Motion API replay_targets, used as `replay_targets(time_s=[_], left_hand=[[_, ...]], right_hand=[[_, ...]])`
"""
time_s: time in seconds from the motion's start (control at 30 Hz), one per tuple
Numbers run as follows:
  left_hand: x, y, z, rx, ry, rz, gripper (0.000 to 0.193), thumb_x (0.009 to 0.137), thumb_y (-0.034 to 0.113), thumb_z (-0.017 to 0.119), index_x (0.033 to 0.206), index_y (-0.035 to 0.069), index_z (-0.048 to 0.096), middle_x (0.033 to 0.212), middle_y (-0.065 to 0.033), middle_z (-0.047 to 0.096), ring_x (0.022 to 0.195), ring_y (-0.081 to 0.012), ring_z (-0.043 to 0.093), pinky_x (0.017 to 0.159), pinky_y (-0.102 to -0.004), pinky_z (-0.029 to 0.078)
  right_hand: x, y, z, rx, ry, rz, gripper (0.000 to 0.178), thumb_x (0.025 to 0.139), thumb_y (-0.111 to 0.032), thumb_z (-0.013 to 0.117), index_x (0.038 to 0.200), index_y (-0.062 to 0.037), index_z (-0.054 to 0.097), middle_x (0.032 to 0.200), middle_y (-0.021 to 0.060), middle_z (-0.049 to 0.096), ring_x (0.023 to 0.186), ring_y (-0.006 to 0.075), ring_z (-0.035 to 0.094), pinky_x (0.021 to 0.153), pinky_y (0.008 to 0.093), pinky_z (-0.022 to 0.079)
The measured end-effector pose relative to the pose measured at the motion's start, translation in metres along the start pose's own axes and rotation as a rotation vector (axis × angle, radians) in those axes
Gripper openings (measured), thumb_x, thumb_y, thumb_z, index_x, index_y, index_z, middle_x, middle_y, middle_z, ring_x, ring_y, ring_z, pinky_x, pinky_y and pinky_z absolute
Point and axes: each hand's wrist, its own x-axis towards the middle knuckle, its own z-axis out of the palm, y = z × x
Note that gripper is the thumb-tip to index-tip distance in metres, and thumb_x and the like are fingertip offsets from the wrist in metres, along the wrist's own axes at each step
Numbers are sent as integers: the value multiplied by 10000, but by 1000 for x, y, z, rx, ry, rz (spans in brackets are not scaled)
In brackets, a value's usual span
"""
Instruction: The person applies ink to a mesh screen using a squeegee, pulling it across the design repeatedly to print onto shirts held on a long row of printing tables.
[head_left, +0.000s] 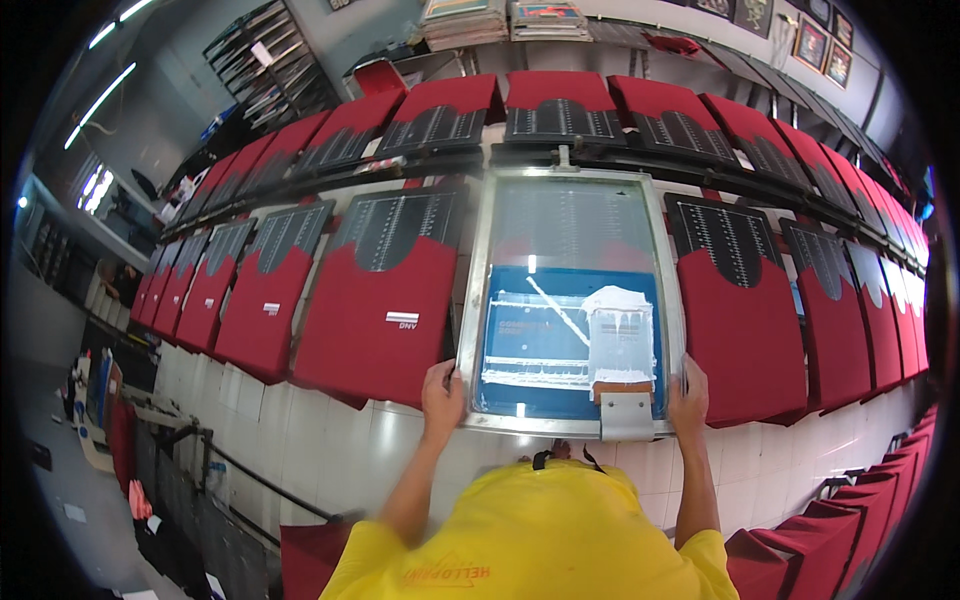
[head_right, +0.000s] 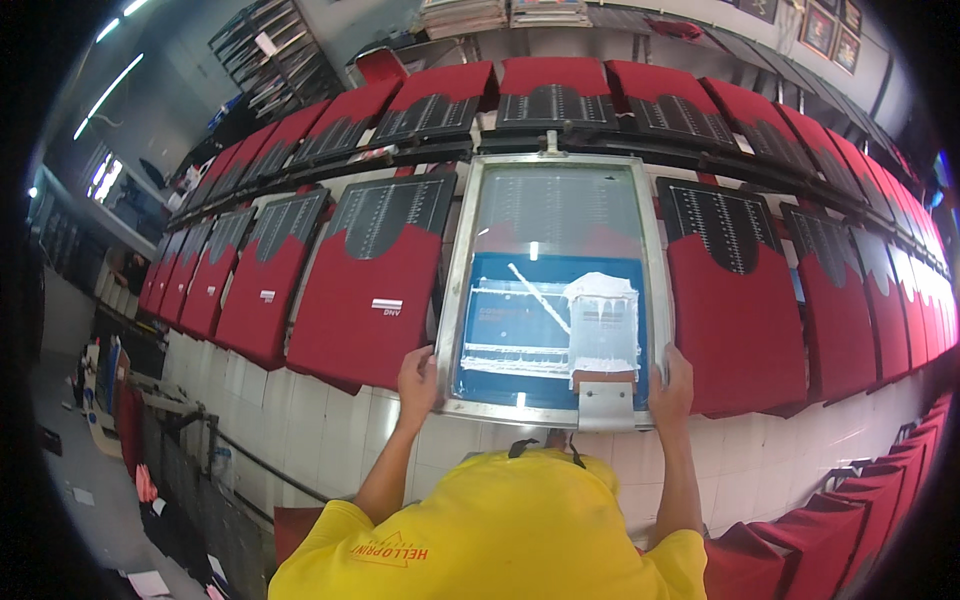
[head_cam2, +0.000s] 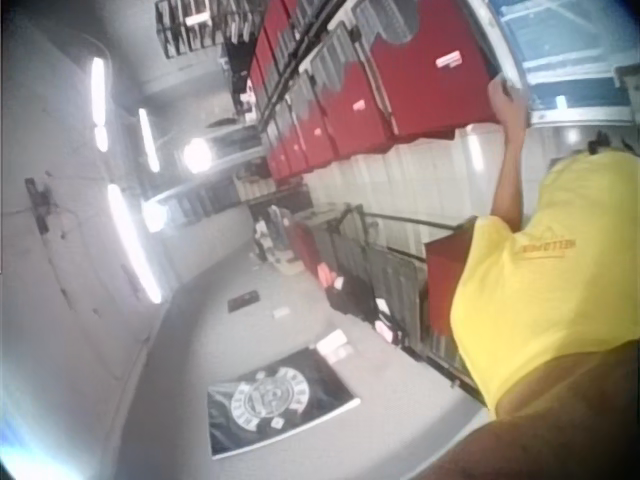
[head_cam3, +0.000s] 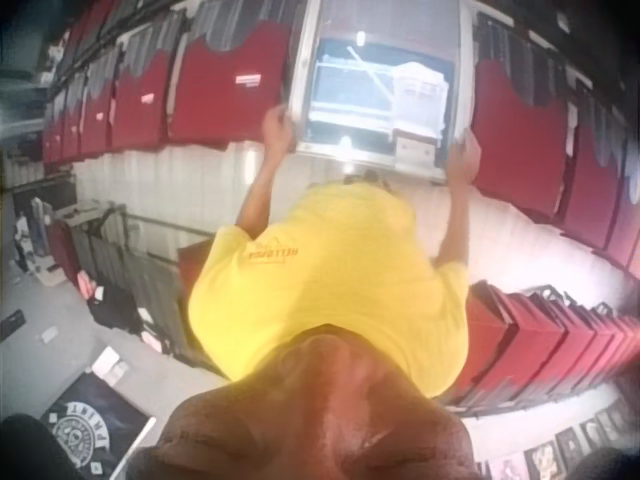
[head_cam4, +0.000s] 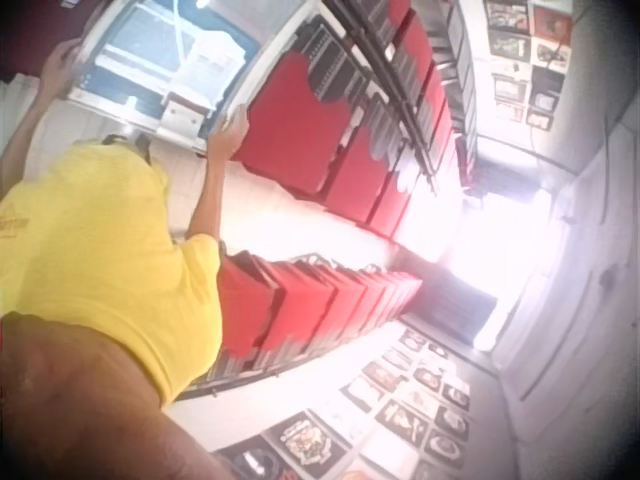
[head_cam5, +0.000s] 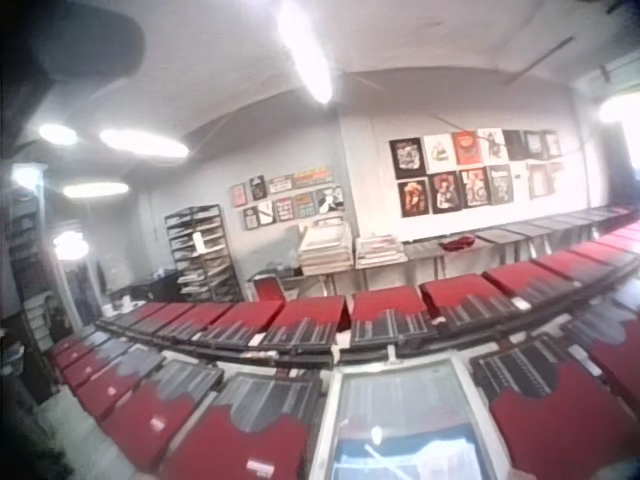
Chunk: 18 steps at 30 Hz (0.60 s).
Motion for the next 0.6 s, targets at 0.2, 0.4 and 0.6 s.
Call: replay_targets(time_s=[0.2, 0.4, 0.6], left_hand=[[-64, 71, -4, -586, -726, -550, 277, 1022, 262, 523, 1089, 56, 695, 888, -6, 670, 731, -87, 577, 589, -232, 448], [-114, 88, 40, -656, -1254, -608, 399, 1058, 330, 423, 1222, 23, 618, 939, -44, 665, 697, -88, 588, 570, -227, 464], [-129, 101, 71, -742, -1386, -827, 401, 1032, 232, 402, 1342, 4, 515, 1017, -75, 680, 732, -117, 625, 538, -217, 446]], right_hand=[[-32, -50, -27, -172, -578, -400, 691, 663, -154, 820, 1297, -46, 568, 1381, 134, 543, 1312, 345, 450, 1078, 457, 377], [-18, -56, -30, -314, -637, -543, 642, 620, -117, 760, 1238, -93, 587, 1310, 71, 587, 1236, 287, 500, 1014, 421, 411], [6, -47, -23, -304, -543, -544, 472, 609, -108, 767, 1055, -101, 614, 1086, 52, 633, 1011, 268, 570, 838, 413, 447]])
